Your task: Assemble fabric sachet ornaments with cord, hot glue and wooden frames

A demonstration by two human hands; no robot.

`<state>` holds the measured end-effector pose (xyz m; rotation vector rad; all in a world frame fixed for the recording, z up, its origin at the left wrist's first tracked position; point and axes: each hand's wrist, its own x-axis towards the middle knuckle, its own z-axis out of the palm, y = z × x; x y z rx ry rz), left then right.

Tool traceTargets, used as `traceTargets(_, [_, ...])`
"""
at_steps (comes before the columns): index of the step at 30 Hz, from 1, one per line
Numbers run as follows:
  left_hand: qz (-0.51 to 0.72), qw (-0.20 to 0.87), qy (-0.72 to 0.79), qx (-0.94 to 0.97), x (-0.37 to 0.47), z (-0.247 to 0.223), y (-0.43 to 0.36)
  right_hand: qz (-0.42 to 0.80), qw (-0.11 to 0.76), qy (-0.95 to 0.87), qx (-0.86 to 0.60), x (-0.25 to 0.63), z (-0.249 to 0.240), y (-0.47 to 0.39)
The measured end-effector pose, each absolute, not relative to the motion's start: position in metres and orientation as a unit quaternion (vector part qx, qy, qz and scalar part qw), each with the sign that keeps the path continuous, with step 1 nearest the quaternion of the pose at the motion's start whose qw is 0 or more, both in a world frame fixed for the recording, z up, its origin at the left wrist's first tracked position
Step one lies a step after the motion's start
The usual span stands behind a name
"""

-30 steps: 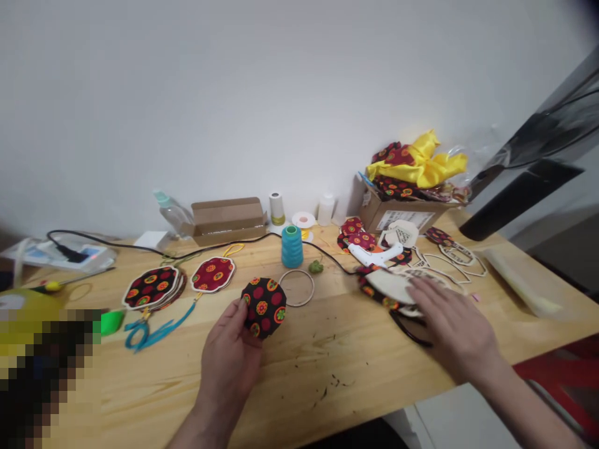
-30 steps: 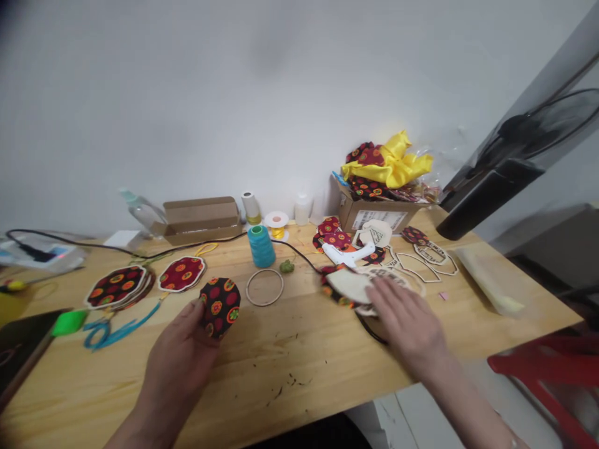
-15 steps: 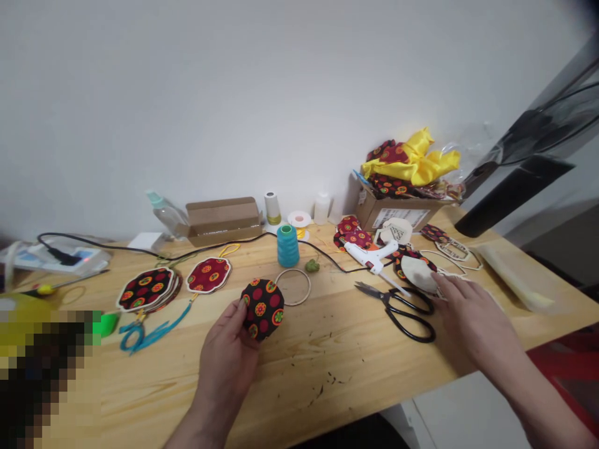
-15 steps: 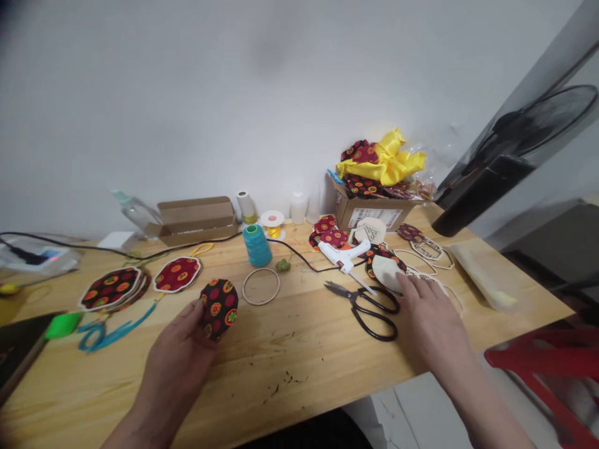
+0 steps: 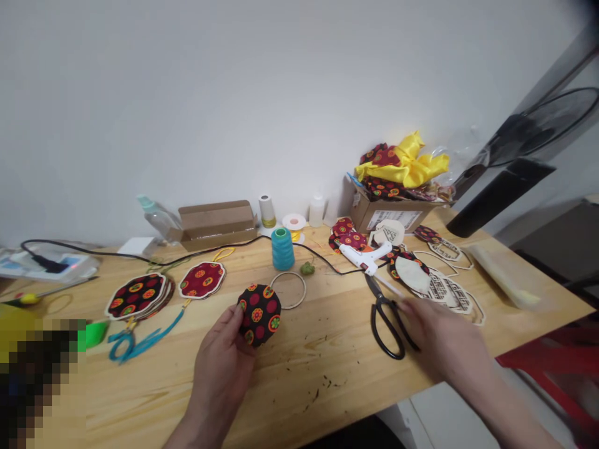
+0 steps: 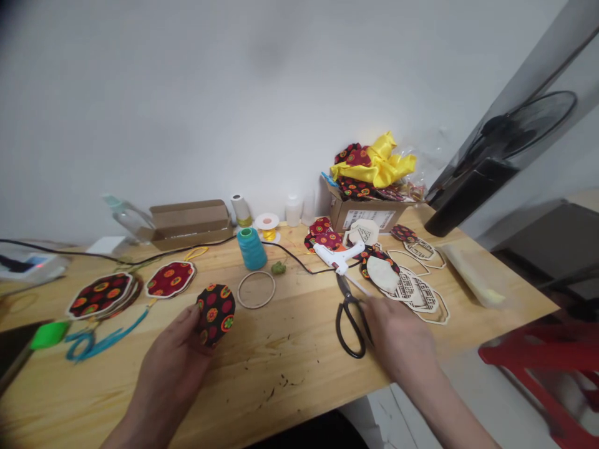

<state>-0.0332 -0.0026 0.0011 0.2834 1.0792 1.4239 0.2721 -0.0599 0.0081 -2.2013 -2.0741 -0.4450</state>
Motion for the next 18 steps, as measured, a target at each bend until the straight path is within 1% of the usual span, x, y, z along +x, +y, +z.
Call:
traceTargets(2, [0.617,0.621,0.467,0.122,-0.033,0.001,-0.003,-0.192,0.072,-0.634,-0.745,0.292,0.011,-0.05])
traceTargets(3, [0.617,0.621,0.467,0.121,-0.032,0.001,-0.003,-0.186,0.063,-0.643,-0.74,0.302,0.011,-0.045])
traceTargets(6, [0.618,0.618,0.472,0.115,-0.031,0.001,-0.003,-0.111,0.031,-0.672,-0.732,0.324,0.007,-0.029])
traceTargets(7, [0.618,0.617,0.474,0.114,-0.031,0.001,-0.003,-0.095,0.033,-0.665,-0.74,0.327,0.005,-0.025])
traceTargets(9, [0.616,0.617,0.476,0.114,-0.03,0.001,-0.002,-0.103,0.063,-0.62,-0.776,0.331,0.005,-0.02])
traceTargets(12, [0.614,0.618,0.476,0.119,-0.03,0.001,-0.002,-0.157,0.106,-0.537,-0.822,0.336,0.009,-0.02])
traceTargets(15, [0.615,0.616,0.479,0.117,-0.031,0.0,-0.001,-0.124,0.08,-0.532,-0.834,0.344,0.012,-0.027])
traceTargets(17, [0.614,0.614,0.483,0.114,-0.03,-0.001,-0.001,-0.096,0.056,-0.588,-0.801,0.347,0.01,-0.034])
traceTargets(18, [0.611,0.615,0.484,0.116,-0.03,-0.001,-0.002,-0.101,0.048,-0.62,-0.776,0.347,0.008,-0.036])
